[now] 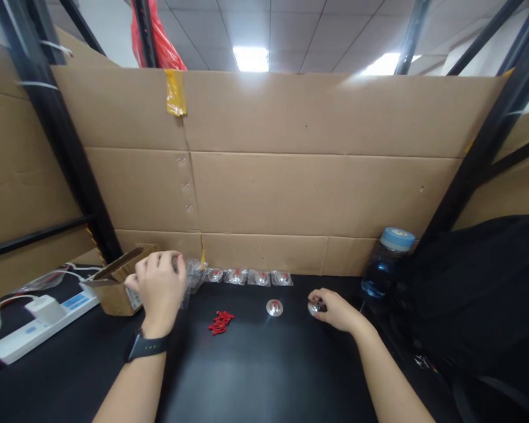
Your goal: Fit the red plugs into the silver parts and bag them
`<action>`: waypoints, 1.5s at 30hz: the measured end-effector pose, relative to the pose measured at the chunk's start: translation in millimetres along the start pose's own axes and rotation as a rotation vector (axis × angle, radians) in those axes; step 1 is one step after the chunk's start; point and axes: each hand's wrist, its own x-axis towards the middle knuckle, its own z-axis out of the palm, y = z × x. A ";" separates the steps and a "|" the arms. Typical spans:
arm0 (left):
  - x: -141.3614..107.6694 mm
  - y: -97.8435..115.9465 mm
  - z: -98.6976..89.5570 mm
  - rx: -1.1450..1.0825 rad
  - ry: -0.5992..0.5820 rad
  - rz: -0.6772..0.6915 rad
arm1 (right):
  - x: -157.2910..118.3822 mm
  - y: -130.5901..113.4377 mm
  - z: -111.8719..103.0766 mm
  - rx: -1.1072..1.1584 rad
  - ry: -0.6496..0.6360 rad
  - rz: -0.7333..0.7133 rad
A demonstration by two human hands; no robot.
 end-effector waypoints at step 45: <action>-39.9 18.1 54.5 -0.165 -1.050 0.590 | -4.5 -9.8 -5.5 0.007 -0.032 0.089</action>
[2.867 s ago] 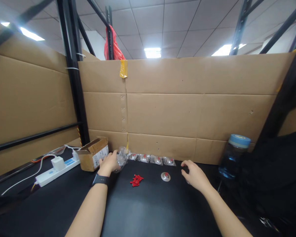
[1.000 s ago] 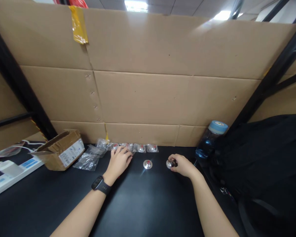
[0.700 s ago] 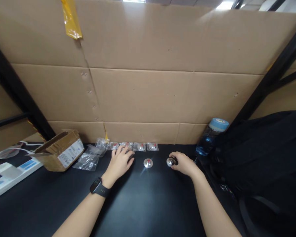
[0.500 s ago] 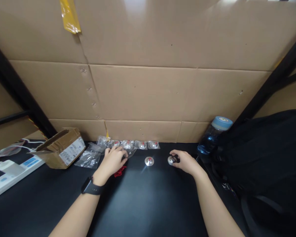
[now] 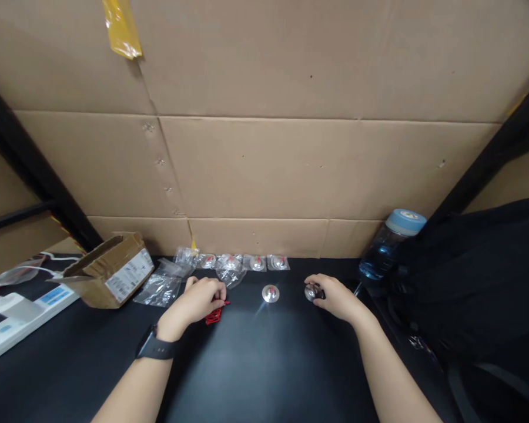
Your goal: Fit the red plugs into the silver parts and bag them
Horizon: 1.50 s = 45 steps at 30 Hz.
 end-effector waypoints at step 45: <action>2.2 85.6 52.9 -0.102 0.831 0.481 | 3.7 -94.6 110.4 0.559 0.694 -0.642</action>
